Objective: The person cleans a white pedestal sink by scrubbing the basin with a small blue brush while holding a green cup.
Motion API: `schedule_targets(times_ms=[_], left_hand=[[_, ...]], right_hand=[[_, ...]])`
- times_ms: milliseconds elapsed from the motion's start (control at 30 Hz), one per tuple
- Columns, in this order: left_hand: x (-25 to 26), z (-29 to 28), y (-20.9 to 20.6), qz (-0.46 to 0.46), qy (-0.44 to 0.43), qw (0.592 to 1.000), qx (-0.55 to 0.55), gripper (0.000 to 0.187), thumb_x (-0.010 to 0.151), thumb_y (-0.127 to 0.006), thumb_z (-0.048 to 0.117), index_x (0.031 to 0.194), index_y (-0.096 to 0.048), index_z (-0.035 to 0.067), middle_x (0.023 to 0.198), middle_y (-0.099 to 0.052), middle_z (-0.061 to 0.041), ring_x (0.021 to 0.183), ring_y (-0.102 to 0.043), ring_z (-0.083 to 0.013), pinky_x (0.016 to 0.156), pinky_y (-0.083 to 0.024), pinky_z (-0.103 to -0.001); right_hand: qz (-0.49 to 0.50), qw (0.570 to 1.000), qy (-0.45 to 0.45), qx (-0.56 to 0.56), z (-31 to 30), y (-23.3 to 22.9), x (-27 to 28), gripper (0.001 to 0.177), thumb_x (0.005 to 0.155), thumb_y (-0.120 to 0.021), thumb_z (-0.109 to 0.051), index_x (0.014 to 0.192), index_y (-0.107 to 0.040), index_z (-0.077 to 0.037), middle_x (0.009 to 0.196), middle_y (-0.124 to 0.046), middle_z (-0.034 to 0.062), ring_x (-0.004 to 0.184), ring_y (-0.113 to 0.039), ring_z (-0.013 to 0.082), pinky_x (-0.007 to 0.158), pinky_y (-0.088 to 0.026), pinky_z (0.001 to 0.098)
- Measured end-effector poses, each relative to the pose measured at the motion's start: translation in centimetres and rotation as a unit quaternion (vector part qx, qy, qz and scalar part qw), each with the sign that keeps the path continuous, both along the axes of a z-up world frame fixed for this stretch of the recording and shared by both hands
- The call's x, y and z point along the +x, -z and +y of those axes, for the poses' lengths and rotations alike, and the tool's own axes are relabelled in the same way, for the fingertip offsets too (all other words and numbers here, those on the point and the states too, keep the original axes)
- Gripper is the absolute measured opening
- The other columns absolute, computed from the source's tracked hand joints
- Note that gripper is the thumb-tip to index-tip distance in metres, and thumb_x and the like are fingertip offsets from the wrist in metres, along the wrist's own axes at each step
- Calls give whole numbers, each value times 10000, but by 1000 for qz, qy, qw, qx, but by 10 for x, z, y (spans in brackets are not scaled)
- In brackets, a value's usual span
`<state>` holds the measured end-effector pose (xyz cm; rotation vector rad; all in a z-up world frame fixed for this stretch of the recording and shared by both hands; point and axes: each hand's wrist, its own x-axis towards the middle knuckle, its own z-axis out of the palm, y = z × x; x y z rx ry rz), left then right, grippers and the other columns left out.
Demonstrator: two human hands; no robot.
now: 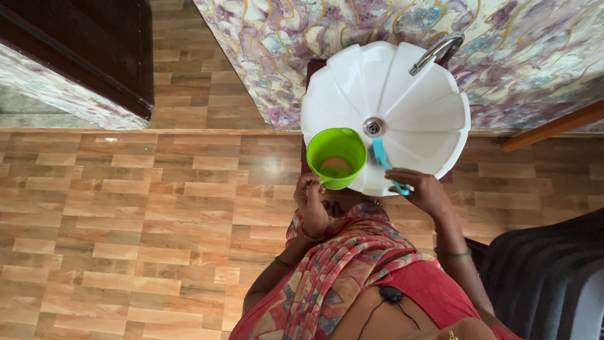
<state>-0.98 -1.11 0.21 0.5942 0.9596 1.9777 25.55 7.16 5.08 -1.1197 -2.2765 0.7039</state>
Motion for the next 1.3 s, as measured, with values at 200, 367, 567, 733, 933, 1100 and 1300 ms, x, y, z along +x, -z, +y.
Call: schedule_targets(times_ms=[200, 367, 567, 733, 933, 1100, 1300], left_hand=[[6, 2, 0, 8, 5, 1000, 8, 84, 975, -523, 17, 975, -607, 13, 847, -577, -48, 776, -506, -118, 723, -427, -274], [10, 5, -6, 9, 7, 1000, 5, 74, 971, -535, 32, 974, -606, 9, 834, -574, -42, 766, -498, -109, 712, -419, -264], [16, 16, -18, 16, -5, 1000, 5, 63, 975, -550, 39, 969, -610, 22, 843, -568, -28, 764, -494, -106, 709, -411, -259], [21, 16, -12, 28, -8, 999, -28, 82, 958, -543, 41, 973, -622, 30, 840, -574, -21, 767, -504, -100, 716, -428, -261], [29, 23, -19, 17, -27, 999, -18, 86, 956, -535, 22, 963, -620, 16, 841, -570, -28, 751, -482, -104, 694, -406, -267], [37, 25, -32, 36, -6, 999, -15, 93, 979, -515, 30, 965, -606, 22, 836, -556, -19, 765, -481, -99, 710, -410, -271], [47, 27, -38, 20, 1, 999, -28, 88, 952, -521, 22, 968, -607, 11, 838, -559, -22, 756, -480, -101, 691, -405, -264]], right_hand=[[4, 1000, -8, 14, -11, -40, 16, 335, 818, -798, -165, 1151, -780, -199, 1069, -788, 26, 901, -785, 245, 792, -613, 369], [-16, 999, 23, -45, 6, -3, -5, 359, 803, -832, -192, 1156, -778, -159, 1142, -771, 67, 975, -756, 280, 789, -606, 377], [-22, 1000, -8, 10, 22, 31, -8, 350, 784, -840, -192, 1127, -779, -155, 1205, -750, 32, 1101, -722, 276, 852, -596, 380], [-62, 995, -63, -47, 12, -9, 24, 385, 725, -837, -163, 1108, -805, -190, 1188, -765, 7, 1015, -745, 258, 824, -603, 373], [-41, 994, -85, -60, 15, -42, 24, 308, 712, -846, -194, 1020, -828, -184, 1072, -799, 36, 895, -771, 248, 757, -611, 358], [-16, 997, -60, -55, 44, 1, -2, 285, 739, -877, -253, 1003, -820, -160, 1056, -797, 47, 849, -775, 254, 745, -605, 363], [42, 997, -69, -15, 52, 21, 16, 344, 750, -840, -174, 1087, -793, -125, 1137, -770, 62, 1006, -756, 275, 816, -604, 366]])
